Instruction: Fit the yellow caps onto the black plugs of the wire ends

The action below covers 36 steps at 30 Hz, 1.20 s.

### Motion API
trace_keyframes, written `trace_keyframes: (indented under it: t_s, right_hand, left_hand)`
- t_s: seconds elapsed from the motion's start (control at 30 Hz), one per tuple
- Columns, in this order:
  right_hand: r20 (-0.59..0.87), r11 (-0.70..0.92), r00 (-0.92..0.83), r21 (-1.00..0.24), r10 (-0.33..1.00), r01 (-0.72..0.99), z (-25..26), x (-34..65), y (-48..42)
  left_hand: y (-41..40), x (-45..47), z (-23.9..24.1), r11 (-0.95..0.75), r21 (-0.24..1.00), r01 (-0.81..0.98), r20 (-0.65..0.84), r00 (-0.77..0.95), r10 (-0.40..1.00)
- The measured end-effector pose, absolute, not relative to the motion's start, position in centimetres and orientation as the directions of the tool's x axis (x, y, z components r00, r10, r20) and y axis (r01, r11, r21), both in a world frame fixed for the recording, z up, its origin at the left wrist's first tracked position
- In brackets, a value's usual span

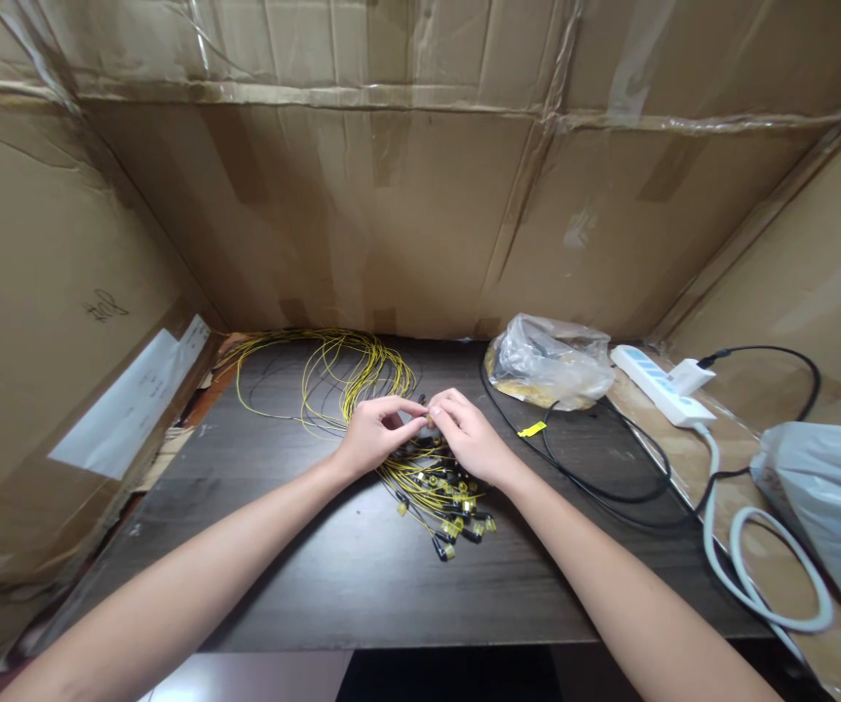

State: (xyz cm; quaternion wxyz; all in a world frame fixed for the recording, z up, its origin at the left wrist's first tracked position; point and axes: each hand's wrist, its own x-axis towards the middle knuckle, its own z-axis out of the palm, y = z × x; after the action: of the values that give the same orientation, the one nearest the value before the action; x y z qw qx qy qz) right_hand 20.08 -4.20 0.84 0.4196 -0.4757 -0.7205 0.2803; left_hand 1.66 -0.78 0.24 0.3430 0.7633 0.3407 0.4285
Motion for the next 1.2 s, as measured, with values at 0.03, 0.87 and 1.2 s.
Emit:
trace_keyframes:
  t_s: [0.03,0.87,1.2]
  right_hand:
    - [0.335,0.393,-0.206,-0.804,0.919,0.446,0.75,20.03,-4.15]
    - [0.348,0.397,-0.192,-0.785,0.918,0.475,0.98,20.08,-4.45]
    - [0.338,0.371,-0.161,-0.776,0.927,0.509,0.87,20.07,-4.48]
  left_hand:
    - [-0.83,1.65,0.27,-0.545,0.806,0.230,0.427,0.412,0.805]
    - [-0.74,1.61,0.23,-0.530,0.811,0.247,0.412,0.401,0.818]
    - [-0.79,1.67,0.42,-0.518,0.810,0.275,0.393,0.400,0.828]
